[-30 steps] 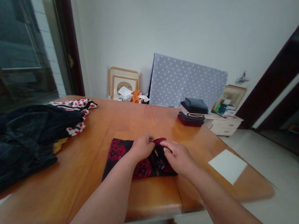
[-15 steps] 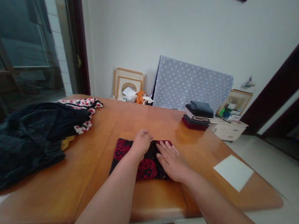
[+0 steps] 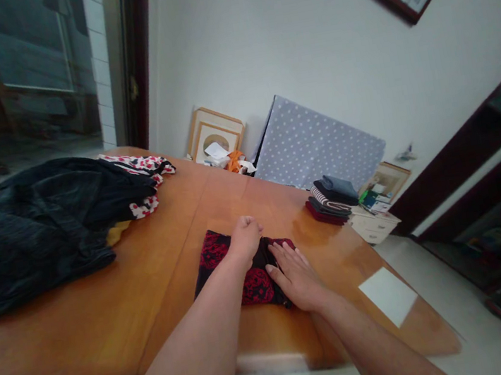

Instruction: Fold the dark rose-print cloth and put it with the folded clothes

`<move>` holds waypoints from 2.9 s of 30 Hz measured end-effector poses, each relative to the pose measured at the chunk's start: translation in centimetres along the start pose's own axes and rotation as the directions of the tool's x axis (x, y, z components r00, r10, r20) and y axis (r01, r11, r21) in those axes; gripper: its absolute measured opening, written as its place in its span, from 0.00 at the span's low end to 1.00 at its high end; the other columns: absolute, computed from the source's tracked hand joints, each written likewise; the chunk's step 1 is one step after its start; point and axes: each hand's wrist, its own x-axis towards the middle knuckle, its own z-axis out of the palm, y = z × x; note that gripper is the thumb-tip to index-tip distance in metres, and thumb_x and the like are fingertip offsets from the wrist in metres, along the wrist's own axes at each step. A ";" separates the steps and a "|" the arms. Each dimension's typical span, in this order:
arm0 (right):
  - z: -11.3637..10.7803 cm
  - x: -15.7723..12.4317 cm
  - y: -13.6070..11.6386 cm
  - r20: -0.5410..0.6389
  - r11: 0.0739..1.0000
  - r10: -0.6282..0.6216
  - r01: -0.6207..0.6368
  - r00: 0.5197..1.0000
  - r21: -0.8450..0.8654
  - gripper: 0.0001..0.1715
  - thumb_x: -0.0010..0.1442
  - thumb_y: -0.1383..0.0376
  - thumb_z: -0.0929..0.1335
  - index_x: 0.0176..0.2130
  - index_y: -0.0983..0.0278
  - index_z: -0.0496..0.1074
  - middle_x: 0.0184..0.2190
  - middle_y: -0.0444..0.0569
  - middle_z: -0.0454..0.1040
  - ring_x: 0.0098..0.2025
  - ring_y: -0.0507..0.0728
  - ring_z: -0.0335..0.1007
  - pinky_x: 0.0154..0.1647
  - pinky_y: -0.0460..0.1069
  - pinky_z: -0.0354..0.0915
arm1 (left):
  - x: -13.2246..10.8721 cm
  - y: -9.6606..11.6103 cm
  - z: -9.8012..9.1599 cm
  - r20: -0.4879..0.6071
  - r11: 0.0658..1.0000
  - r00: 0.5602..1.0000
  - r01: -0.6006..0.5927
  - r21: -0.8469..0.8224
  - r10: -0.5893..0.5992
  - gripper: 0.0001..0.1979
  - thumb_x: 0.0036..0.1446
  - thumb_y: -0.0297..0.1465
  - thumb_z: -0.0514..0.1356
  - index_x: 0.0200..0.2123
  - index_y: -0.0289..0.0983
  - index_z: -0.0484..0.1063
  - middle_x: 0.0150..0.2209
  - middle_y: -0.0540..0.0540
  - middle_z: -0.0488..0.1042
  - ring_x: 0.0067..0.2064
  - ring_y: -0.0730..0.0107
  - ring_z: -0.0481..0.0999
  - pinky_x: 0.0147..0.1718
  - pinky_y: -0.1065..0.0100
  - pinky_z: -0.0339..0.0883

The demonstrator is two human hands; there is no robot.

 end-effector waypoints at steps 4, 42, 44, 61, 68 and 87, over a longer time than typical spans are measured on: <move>-0.2 0.0 -0.3 -0.008 1.000 -0.004 0.004 1.000 -0.003 0.37 0.70 0.47 0.53 0.70 0.61 0.51 0.70 0.53 0.52 0.73 0.64 0.38 0.70 0.65 0.39 | -0.2 -0.2 0.2 0.073 0.983 0.995 -0.074 0.167 0.063 0.12 0.64 0.31 0.50 0.48 0.39 0.68 0.46 0.42 0.79 0.48 0.63 0.78 0.47 0.63 0.68; 0.2 -9.0 4.3 -0.348 0.920 0.328 -0.213 0.878 0.328 0.33 0.70 0.51 0.56 0.67 0.62 0.60 0.66 0.56 0.61 0.68 0.62 0.54 0.68 0.59 0.53 | -1.1 -1.2 0.5 0.362 0.642 0.900 -0.429 0.636 0.243 0.18 0.59 0.35 0.58 0.53 0.41 0.68 0.51 0.41 0.78 0.53 0.58 0.76 0.50 0.65 0.66; 0.0 -9.1 3.8 -0.342 0.949 0.231 -0.134 0.911 0.285 0.33 0.69 0.50 0.58 0.68 0.56 0.57 0.70 0.51 0.54 0.70 0.61 0.49 0.68 0.59 0.51 | -1.4 -0.9 0.5 0.369 0.642 0.896 -0.437 0.630 0.248 0.16 0.59 0.34 0.58 0.51 0.41 0.70 0.51 0.42 0.78 0.53 0.59 0.76 0.51 0.65 0.66; 0.2 -8.7 3.8 -0.215 0.973 0.155 -0.111 0.964 0.201 0.30 0.70 0.48 0.56 0.67 0.50 0.59 0.65 0.51 0.63 0.69 0.63 0.51 0.65 0.61 0.49 | -2.9 2.1 0.7 0.488 0.470 0.833 -0.550 0.690 0.259 0.11 0.63 0.31 0.53 0.36 0.37 0.76 0.37 0.42 0.80 0.41 0.62 0.79 0.43 0.66 0.68; 0.5 -8.9 3.9 -0.256 0.975 0.139 -0.087 0.957 0.204 0.30 0.70 0.49 0.56 0.66 0.51 0.60 0.64 0.51 0.65 0.68 0.64 0.54 0.64 0.62 0.51 | -9.7 3.9 0.5 0.521 0.416 0.736 -0.675 0.609 0.432 0.19 0.70 0.37 0.47 0.54 0.37 0.72 0.54 0.41 0.75 0.56 0.62 0.73 0.57 0.63 0.63; 0.9 -9.0 4.9 -0.338 0.910 0.216 -0.063 0.916 0.410 0.28 0.66 0.47 0.60 0.51 0.62 0.76 0.52 0.57 0.76 0.59 0.65 0.66 0.61 0.57 0.58 | -15.7 -0.5 -0.1 0.390 0.465 0.757 -0.638 0.614 0.524 0.16 0.66 0.32 0.54 0.53 0.41 0.75 0.52 0.43 0.77 0.55 0.60 0.73 0.59 0.56 0.63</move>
